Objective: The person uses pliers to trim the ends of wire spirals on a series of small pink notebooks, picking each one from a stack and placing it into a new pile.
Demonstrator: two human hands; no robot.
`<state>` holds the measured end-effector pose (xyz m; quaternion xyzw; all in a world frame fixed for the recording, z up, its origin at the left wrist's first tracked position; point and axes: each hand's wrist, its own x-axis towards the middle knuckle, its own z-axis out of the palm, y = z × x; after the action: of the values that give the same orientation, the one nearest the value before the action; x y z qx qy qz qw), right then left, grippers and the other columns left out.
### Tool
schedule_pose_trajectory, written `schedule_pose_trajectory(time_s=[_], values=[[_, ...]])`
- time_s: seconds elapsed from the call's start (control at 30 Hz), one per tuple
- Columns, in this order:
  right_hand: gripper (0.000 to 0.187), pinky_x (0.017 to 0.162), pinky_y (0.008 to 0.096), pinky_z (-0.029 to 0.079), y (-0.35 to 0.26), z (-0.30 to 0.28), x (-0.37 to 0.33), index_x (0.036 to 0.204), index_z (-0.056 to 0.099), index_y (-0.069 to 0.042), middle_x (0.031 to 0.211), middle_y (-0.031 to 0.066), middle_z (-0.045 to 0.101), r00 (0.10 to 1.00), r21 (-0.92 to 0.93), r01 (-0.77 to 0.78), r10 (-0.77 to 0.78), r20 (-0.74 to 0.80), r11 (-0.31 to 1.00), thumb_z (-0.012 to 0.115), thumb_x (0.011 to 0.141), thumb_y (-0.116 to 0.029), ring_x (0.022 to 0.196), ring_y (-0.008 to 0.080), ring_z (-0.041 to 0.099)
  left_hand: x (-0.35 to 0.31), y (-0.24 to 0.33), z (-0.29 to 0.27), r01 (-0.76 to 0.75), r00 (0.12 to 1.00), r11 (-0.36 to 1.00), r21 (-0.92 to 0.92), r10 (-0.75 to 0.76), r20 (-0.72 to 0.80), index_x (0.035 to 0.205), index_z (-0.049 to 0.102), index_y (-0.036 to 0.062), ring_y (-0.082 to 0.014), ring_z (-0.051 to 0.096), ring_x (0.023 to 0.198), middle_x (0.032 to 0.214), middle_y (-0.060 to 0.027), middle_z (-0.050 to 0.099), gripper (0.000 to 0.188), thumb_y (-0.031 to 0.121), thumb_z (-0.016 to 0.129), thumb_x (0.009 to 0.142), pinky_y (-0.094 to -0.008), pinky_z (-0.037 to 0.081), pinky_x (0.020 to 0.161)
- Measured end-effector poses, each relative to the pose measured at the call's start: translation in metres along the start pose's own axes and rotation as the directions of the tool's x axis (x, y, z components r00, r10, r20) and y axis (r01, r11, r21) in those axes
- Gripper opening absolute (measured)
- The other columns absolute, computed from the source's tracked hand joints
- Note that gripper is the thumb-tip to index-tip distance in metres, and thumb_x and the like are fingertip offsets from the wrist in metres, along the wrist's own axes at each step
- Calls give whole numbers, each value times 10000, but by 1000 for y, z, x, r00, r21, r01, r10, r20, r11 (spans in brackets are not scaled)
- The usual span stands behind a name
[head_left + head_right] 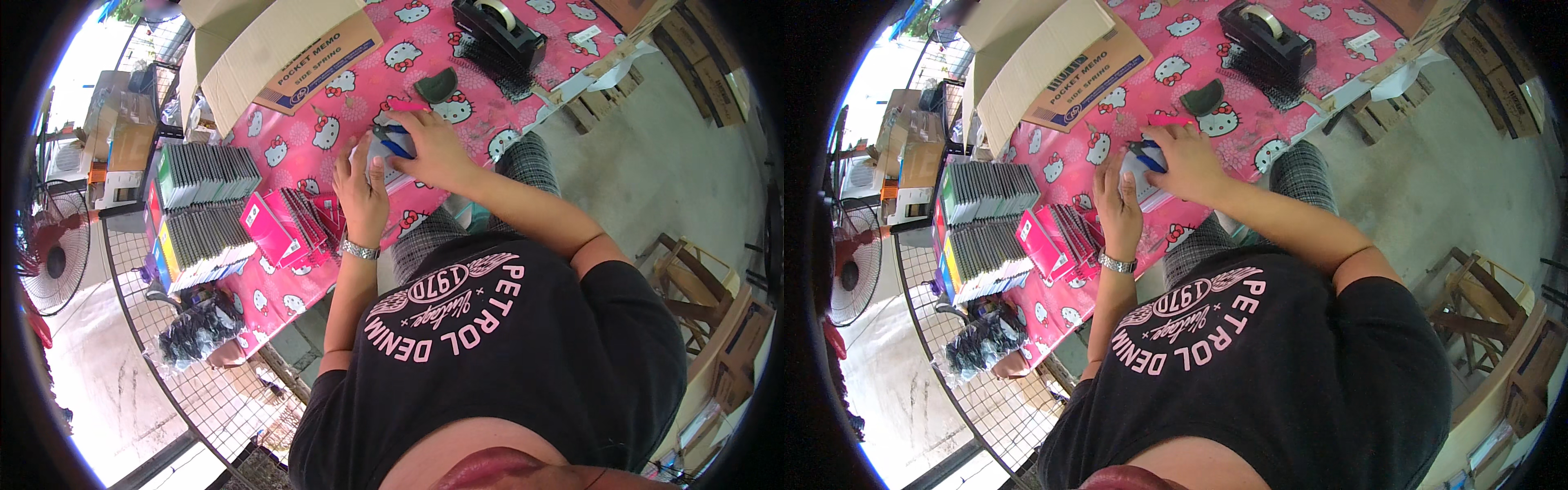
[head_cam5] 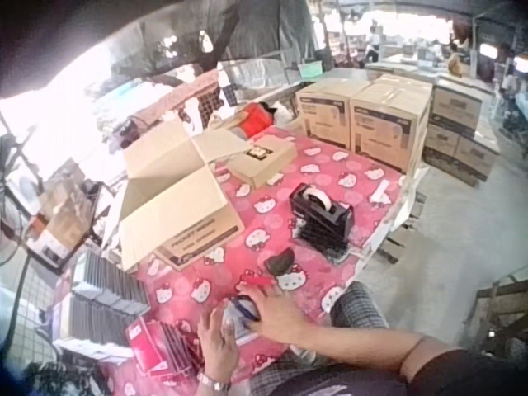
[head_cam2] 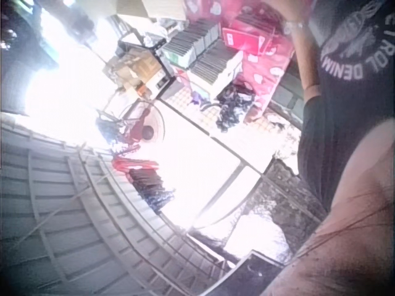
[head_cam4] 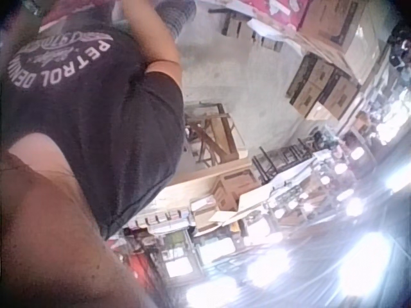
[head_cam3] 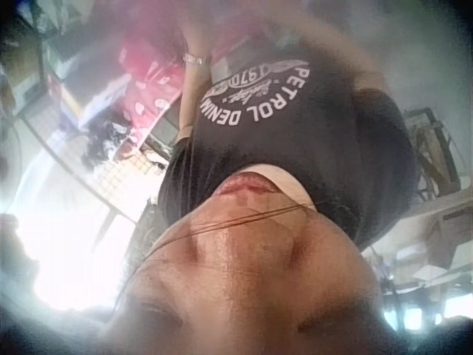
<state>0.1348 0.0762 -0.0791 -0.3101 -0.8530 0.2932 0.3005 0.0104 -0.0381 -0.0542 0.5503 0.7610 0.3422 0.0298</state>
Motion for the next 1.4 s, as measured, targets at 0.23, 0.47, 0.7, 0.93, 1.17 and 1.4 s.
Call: schedule_pose_trajectory(time_s=[0.23, 0.47, 0.7, 0.93, 1.17, 1.4], values=[[799, 924, 466, 430, -5, -1, -8, 1413, 422, -85, 1226, 192, 583, 997, 311, -43, 63, -54, 949, 778, 709, -217, 1062, 372, 555, -12, -4, 11, -5, 1000, 997, 74, 5, 7, 1476, 346, 87, -371, 434, 1297, 1378, -192, 504, 612, 461, 438, 1000, -499, 241, 1117], [817, 956, 465, 395, -30, -20, -22, 1431, 404, -62, 1192, 186, 595, 995, 224, 101, -102, -7, 969, 751, 718, -258, 1079, 353, 535, -16, -13, 16, 141, 986, 962, -232, -158, -54, 1454, 376, 70, -338, 449, 1294, 1336, -176, 548, 544, 396, 417, 1021, -470, 239, 1121], [832, 967, 487, 362, -14, -30, -13, 1461, 383, -133, 1203, 131, 608, 952, 70, 279, -285, 113, 958, 726, 718, -283, 1094, 332, 531, -3, -21, 6, 193, 971, 801, -567, -241, -10, 1349, 504, 34, -271, 544, 1176, 1256, -180, 598, 421, 303, 407, 1040, -381, 388, 1018], [851, 1003, 487, 346, 6, -45, -7, 1461, 386, -168, 1257, 102, 588, 860, -7, 461, -445, 248, 887, 743, 693, -252, 1129, 314, 523, 72, -41, 10, 268, 958, 842, -468, -182, 221, 1258, 562, -25, -176, 637, 919, 1062, -133, 683, 402, 238, 599, 956, -299, 487, 832], [760, 999, 464, 371, 14, -44, -16, 1380, 483, -155, 1291, 109, 560, 900, -18, 426, -421, 117, 905, 758, 676, -234, 1178, 322, 510, 120, -47, 12, 136, 973, 869, -475, -27, 229, 1224, 570, -17, -137, 578, 931, 1034, -97, 633, 362, 47, 630, 873, -268, 456, 822], [523, 909, 475, 445, 112, -19, -26, 1192, 595, -75, 1126, 162, 586, 989, -132, 42, -22, 145, 990, 727, 746, -315, 1067, 367, 558, 71, -40, -42, 320, 915, 881, -348, -193, 354, 1209, 607, 32, -172, 580, 997, 1031, -80, 627, 357, -25, 580, 857, -300, 463, 878]])
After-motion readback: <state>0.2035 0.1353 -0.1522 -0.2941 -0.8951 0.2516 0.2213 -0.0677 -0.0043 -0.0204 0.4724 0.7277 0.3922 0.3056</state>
